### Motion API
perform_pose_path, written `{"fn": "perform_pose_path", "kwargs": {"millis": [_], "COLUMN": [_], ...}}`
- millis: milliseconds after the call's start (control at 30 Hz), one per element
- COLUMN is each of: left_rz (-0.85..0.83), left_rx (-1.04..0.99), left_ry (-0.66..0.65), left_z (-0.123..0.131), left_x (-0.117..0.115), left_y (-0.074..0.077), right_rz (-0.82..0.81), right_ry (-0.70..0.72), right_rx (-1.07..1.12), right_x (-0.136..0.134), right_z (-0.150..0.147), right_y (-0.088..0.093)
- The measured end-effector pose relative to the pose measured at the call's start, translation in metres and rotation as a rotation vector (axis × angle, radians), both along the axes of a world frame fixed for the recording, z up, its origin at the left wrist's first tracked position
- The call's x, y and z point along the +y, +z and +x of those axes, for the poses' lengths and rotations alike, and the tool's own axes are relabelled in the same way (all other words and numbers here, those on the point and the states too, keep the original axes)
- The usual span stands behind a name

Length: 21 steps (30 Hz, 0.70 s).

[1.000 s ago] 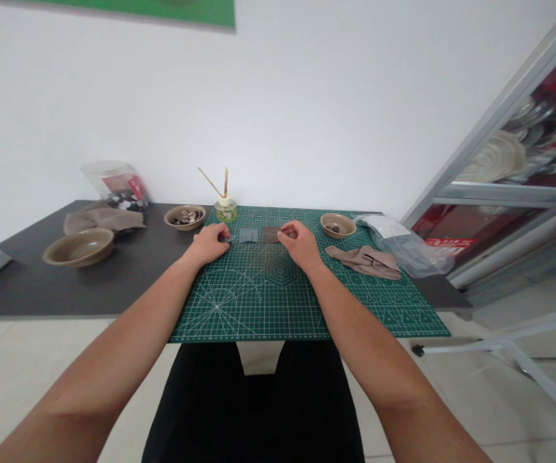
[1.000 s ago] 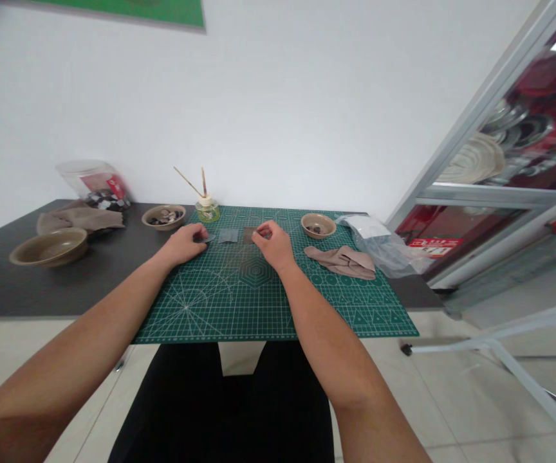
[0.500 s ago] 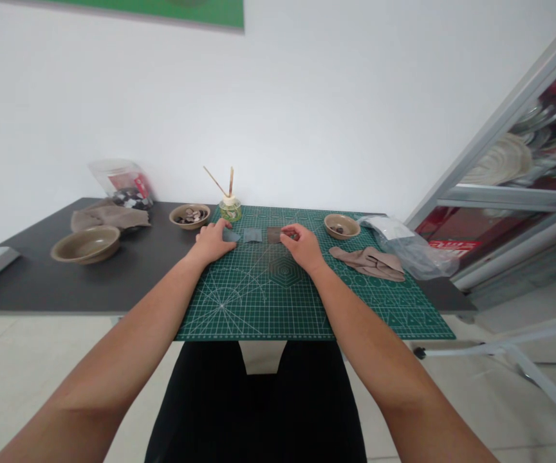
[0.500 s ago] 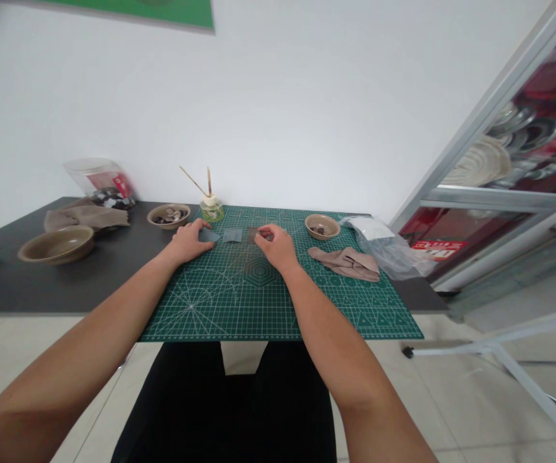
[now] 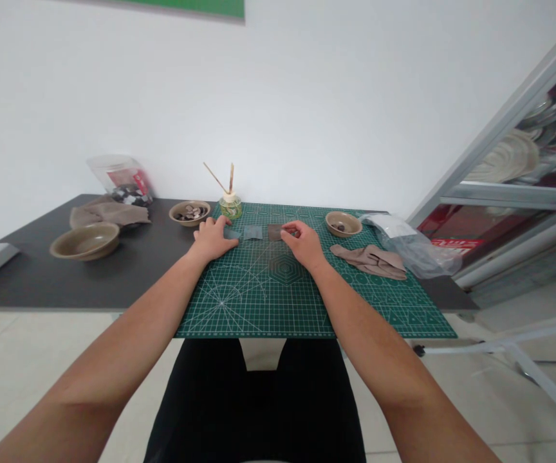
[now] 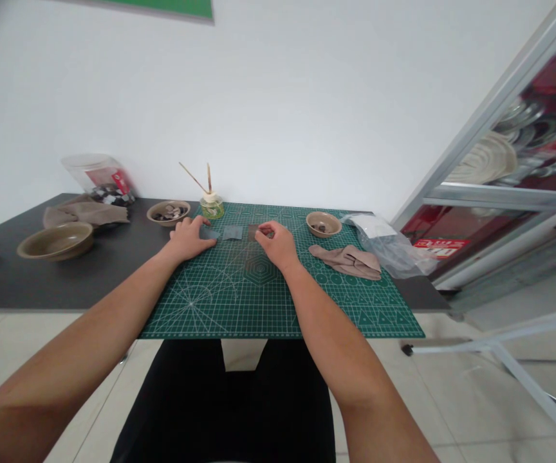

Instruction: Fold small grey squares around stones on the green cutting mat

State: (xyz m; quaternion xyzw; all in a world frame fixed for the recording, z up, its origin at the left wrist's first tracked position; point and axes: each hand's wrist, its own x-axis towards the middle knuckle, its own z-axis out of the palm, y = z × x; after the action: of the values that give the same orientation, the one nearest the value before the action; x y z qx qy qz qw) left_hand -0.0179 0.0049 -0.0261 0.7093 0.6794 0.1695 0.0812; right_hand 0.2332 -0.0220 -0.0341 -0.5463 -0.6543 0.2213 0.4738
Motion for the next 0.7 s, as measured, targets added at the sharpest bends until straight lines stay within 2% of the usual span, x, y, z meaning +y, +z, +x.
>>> {"fn": "perform_pose_path", "kwargs": {"millis": [100, 167, 233, 300, 367, 433, 533, 700], "left_rz": [0.048, 0.193, 0.294, 0.292, 0.218, 0.057, -0.138, -0.244], "left_rx": [-0.041, -0.104, -0.209, -0.331, -0.478, -0.669, -0.901, -1.080], "left_ry": [0.039, 0.016, -0.102, -0.318, -0.485, -0.565, -0.588, -0.566], "left_z": [0.002, 0.004, 0.006, 0.007, 0.009, 0.012, 0.014, 0.013], "left_x": [-0.002, -0.005, -0.007, -0.008, -0.008, -0.008, -0.008, -0.007], "left_y": [0.003, 0.006, 0.008, 0.006, 0.003, 0.000, -0.001, -0.001], "right_rz": [0.007, 0.010, 0.011, 0.007, -0.003, -0.015, -0.013, 0.027], "right_ry": [0.005, 0.016, 0.035, 0.076, 0.149, 0.223, 0.269, 0.252], "right_rx": [-0.001, 0.009, 0.029, 0.055, 0.076, 0.076, 0.064, -0.008], "right_x": [0.000, 0.001, 0.001, -0.001, -0.003, -0.006, -0.011, -0.014], "right_z": [0.001, 0.000, -0.002, -0.006, -0.012, -0.020, -0.030, -0.039], "right_y": [0.000, -0.001, -0.003, -0.005, -0.006, -0.005, 0.001, 0.012]}}
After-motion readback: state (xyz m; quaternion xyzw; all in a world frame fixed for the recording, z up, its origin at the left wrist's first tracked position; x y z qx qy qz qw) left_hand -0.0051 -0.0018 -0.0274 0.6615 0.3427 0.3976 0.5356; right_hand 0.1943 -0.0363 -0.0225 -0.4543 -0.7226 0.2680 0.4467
